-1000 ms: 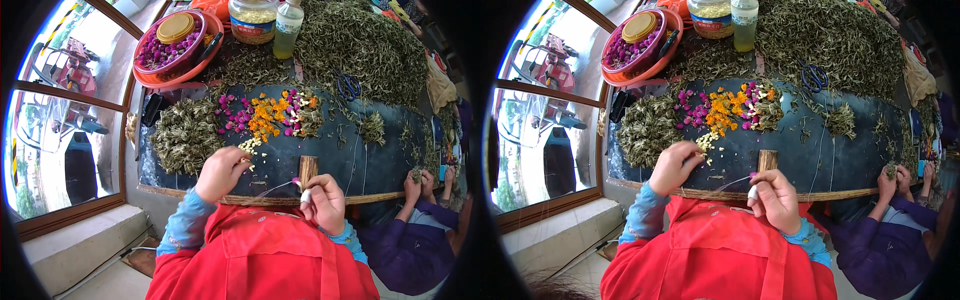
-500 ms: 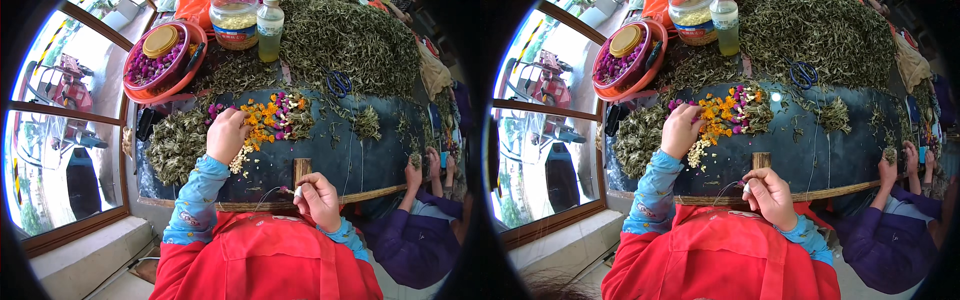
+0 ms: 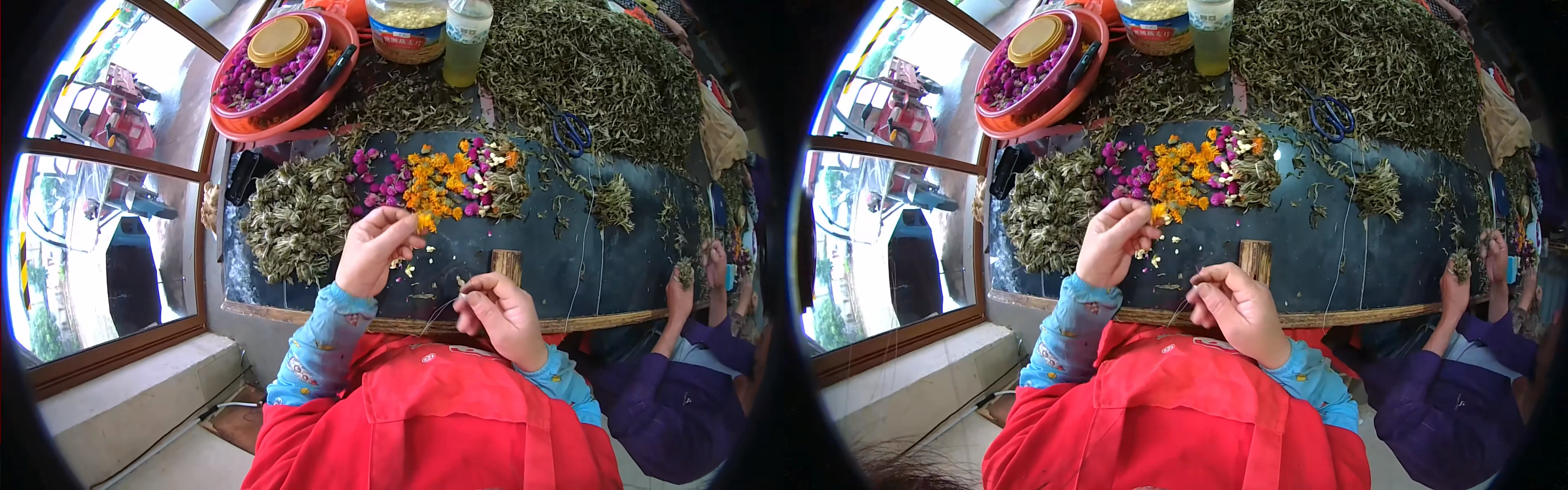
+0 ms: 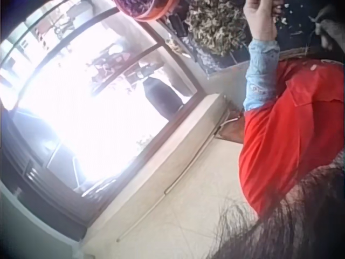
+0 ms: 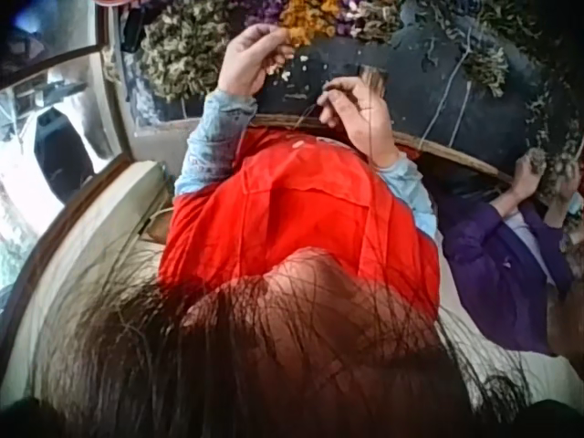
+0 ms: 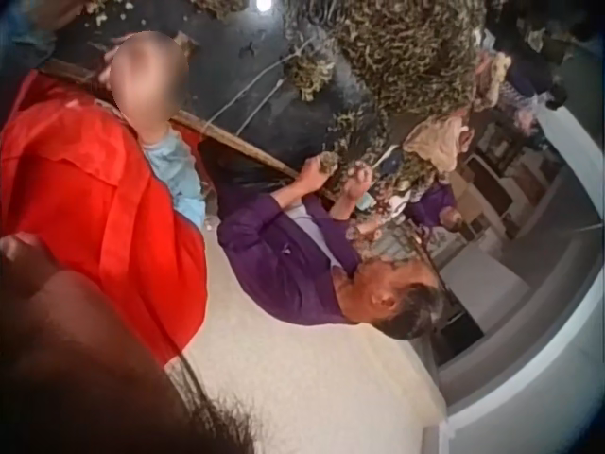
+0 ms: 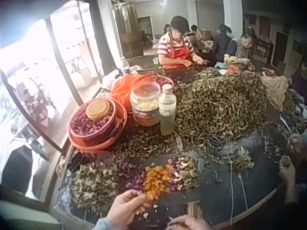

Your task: The person assembles small bundles of dried herbs and colorful flower petals using a thin string. They pick up a small amount of green herbs, wrap them with string, and tie them into a compact bundle. The process is repeated continuously, with the person occasionally picking up additional flower petals to include in the bundles. The finished bundles are placed on the table to the left.

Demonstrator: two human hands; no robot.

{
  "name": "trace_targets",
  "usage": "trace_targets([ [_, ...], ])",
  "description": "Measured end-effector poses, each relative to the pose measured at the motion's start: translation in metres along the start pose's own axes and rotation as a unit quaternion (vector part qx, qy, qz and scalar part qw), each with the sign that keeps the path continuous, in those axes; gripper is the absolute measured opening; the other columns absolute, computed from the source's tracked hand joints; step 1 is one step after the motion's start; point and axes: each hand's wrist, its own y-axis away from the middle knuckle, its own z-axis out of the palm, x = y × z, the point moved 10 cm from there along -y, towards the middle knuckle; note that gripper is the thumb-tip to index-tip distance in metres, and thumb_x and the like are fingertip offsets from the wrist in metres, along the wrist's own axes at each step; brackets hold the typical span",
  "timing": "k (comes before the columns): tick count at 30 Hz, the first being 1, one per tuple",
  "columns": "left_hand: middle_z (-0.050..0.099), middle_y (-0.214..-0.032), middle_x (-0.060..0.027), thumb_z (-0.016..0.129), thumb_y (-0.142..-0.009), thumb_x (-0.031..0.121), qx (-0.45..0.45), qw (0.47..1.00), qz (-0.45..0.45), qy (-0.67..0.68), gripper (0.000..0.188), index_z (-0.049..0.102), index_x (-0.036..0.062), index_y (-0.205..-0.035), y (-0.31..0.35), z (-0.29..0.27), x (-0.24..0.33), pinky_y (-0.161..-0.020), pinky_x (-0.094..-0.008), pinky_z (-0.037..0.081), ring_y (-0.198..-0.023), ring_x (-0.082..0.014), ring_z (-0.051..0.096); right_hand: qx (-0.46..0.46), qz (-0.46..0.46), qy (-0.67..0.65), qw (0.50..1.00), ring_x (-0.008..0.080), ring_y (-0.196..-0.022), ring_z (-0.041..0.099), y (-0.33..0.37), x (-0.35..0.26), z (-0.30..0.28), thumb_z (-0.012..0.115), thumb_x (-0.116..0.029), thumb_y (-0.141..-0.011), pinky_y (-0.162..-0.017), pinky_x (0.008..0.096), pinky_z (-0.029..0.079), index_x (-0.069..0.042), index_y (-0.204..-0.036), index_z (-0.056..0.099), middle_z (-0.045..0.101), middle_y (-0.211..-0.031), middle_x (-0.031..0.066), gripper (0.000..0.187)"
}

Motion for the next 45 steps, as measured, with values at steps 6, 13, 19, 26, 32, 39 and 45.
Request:
trace_targets([
  [6,0.066,-0.104,-0.0103,0.063,-0.092,0.001,-0.028,0.999,-0.011,0.022,0.026,0.057,-0.0011,-0.117,0.04,0.011,-0.013,-0.072,-0.0253,0.056,-0.09,-0.018,0.068,0.013,-0.026,0.088,0.996,0.0093,-0.067,0.067,-0.01,-0.001,0.015,0.056,-0.005,-0.098,-0.061,0.023,0.056,0.001,-0.109,0.064,0.069,-0.083,0.0064,0.015],
  [13,0.067,-0.106,-0.0124,0.064,-0.092,-0.001,-0.04,0.999,0.017,0.014,0.016,0.061,-0.002,-0.107,0.055,0.01,-0.005,-0.077,-0.028,0.058,-0.097,-0.0195,0.068,0.042,-0.056,0.167,0.983,0.0063,-0.055,0.061,-0.009,-0.001,0.017,0.061,-0.004,-0.094,-0.049,0.0225,0.047,0.0,-0.107,0.068,0.068,-0.074,0.0045,0.015],
  [19,0.067,-0.105,-0.0145,0.06,-0.089,-0.012,-0.013,0.984,0.158,-0.085,0.017,0.06,-0.0042,-0.103,0.067,0.017,0.019,-0.086,-0.0297,0.056,-0.099,-0.02,0.067,0.049,-0.091,0.201,0.974,0.009,-0.057,0.063,-0.007,-0.009,0.019,0.062,-0.001,-0.092,-0.052,0.0245,0.049,0.0,-0.106,0.068,0.069,-0.076,0.0073,0.015],
  [26,0.071,-0.098,-0.0151,0.065,-0.081,-0.015,-0.023,0.84,0.398,-0.367,0.016,0.065,-0.002,-0.09,0.095,0.046,0.066,-0.079,-0.0298,0.057,-0.091,-0.0206,0.07,0.058,-0.126,0.221,0.965,0.0111,-0.062,0.065,-0.003,-0.02,0.022,0.063,0.002,-0.089,-0.056,0.0252,0.05,0.001,-0.103,0.069,0.07,-0.078,0.0091,0.015],
  [32,0.073,-0.095,-0.0149,0.071,-0.079,-0.009,-0.011,0.855,0.39,-0.342,0.015,0.069,0.001,-0.089,0.095,0.044,0.058,-0.075,-0.0285,0.058,-0.087,-0.0212,0.072,0.067,-0.096,0.182,0.976,0.0078,-0.057,0.061,0.0,-0.011,0.02,0.061,0.001,-0.091,-0.052,0.0238,0.048,0.001,-0.102,0.068,0.067,-0.072,0.0062,0.013],
  [39,0.073,-0.102,-0.0112,0.069,-0.08,-0.004,-0.125,0.851,0.323,-0.394,0.017,0.071,0.0045,-0.095,0.089,0.055,0.044,-0.081,-0.033,0.057,-0.094,-0.0256,0.071,0.064,-0.042,0.123,0.989,0.0048,-0.053,0.055,-0.003,0.01,0.014,0.057,-0.005,-0.097,-0.048,0.0212,0.044,0.001,-0.101,0.063,0.063,-0.067,0.0017,0.009],
  [45,0.07,-0.103,-0.0134,0.063,-0.085,0.003,-0.067,0.727,0.304,-0.613,0.018,0.07,0.0058,-0.101,0.062,0.021,0.087,-0.084,-0.0392,0.054,-0.097,-0.0317,0.067,0.003,0.013,0.134,0.991,0.0046,-0.054,0.055,-0.007,0.021,0.026,0.055,-0.006,-0.098,-0.049,0.0214,0.044,0.0,-0.102,0.061,0.064,-0.071,0.0027,0.01],
])
